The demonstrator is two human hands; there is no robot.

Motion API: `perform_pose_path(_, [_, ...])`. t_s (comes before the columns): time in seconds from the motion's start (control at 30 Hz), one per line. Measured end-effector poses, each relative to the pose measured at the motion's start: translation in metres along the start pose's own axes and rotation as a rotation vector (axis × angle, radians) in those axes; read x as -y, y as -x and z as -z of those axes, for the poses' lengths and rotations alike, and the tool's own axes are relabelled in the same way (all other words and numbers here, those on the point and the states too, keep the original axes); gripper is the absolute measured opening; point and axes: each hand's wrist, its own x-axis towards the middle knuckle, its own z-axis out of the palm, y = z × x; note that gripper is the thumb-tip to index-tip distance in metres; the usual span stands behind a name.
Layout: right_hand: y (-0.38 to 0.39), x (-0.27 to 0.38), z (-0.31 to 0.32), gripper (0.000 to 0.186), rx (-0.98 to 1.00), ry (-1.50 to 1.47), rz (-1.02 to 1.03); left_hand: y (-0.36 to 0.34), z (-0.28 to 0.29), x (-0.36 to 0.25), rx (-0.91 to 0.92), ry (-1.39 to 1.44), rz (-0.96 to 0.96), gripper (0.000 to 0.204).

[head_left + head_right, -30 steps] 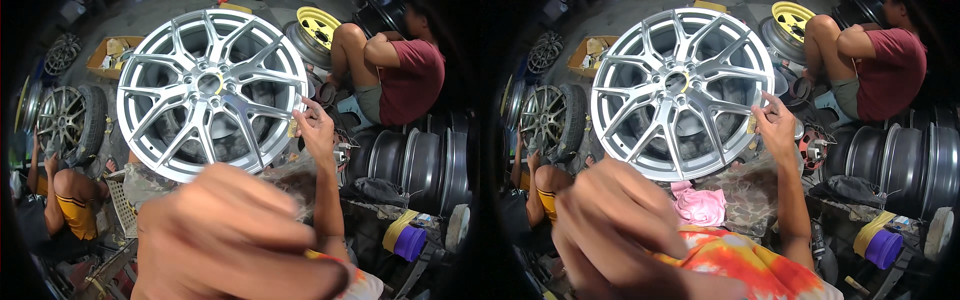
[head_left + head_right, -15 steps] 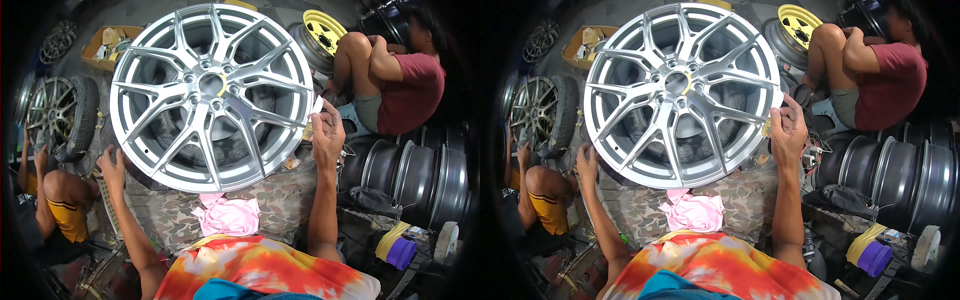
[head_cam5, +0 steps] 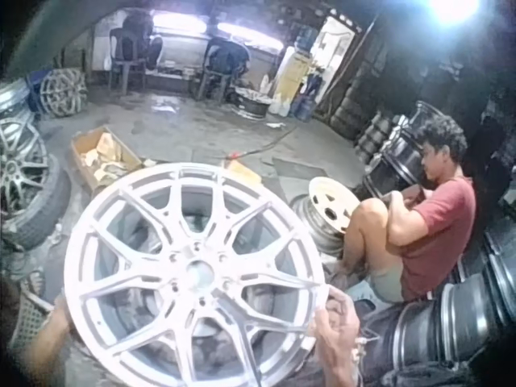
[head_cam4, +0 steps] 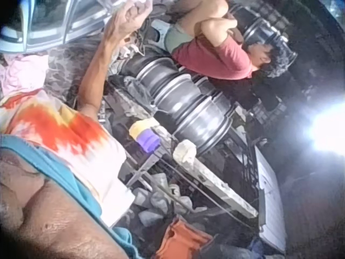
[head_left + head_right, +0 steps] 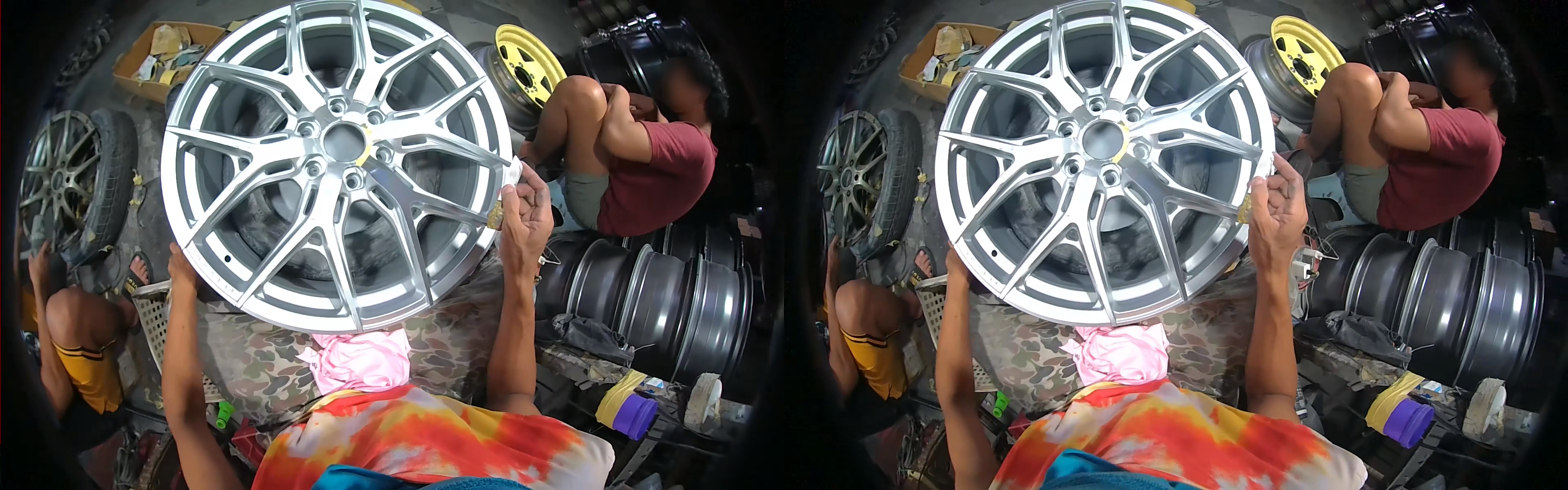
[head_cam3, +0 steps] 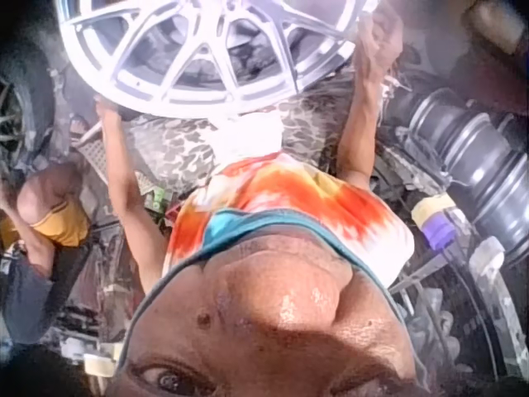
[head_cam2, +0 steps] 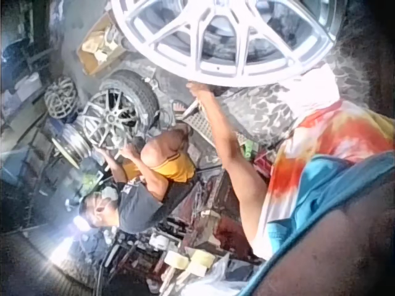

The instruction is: The person cleans and applies tape to a silver car wheel rim, using a pink cloth to wipe different parts of the spokes and rim before carefully applying small pieces of tape to the inner edges of the spokes.

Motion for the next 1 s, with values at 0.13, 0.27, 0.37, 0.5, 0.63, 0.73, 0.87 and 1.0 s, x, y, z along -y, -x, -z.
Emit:
perform_pose_path(0.13, [-0.001, 0.000, -0.007, 0.039, 0.016, -0.085, 0.007, -0.044, -0.011, 0.047, -0.099, -0.227, -0.322, 0.041])
perform_pose_path(0.27, [0.000, 0.001, -0.005, 0.038, 0.002, -0.003, 0.026, -0.059, -0.073, 0.029, 0.065, 0.561, -0.356, 0.029])
perform_pose_path(0.37, [0.000, 0.004, -0.011, 0.038, 0.027, -0.017, 0.020, -0.071, -0.044, 0.048, 0.089, 0.874, -0.138, 0.025])
perform_pose_path(0.5, [0.000, 0.005, -0.008, 0.039, 0.028, 0.016, 0.032, -0.069, -0.060, 0.032, 0.079, 0.839, -0.149, 0.026])
perform_pose_path(0.63, [-0.001, 0.003, -0.007, 0.038, 0.024, 0.044, 0.040, -0.069, -0.056, 0.026, 0.072, 0.825, -0.150, 0.026])
perform_pose_path(0.73, [-0.002, 0.004, -0.008, 0.039, 0.011, 0.035, 0.033, -0.070, -0.055, 0.024, 0.068, 0.820, -0.156, 0.026])
perform_pose_path(0.87, [0.000, 0.007, -0.009, 0.040, 0.015, 0.032, 0.018, -0.070, -0.056, 0.025, 0.060, 0.821, -0.156, 0.026])
perform_pose_path(1.0, [0.000, 0.005, -0.008, 0.039, 0.013, 0.038, 0.036, -0.071, -0.058, 0.023, 0.055, 0.822, -0.163, 0.027])
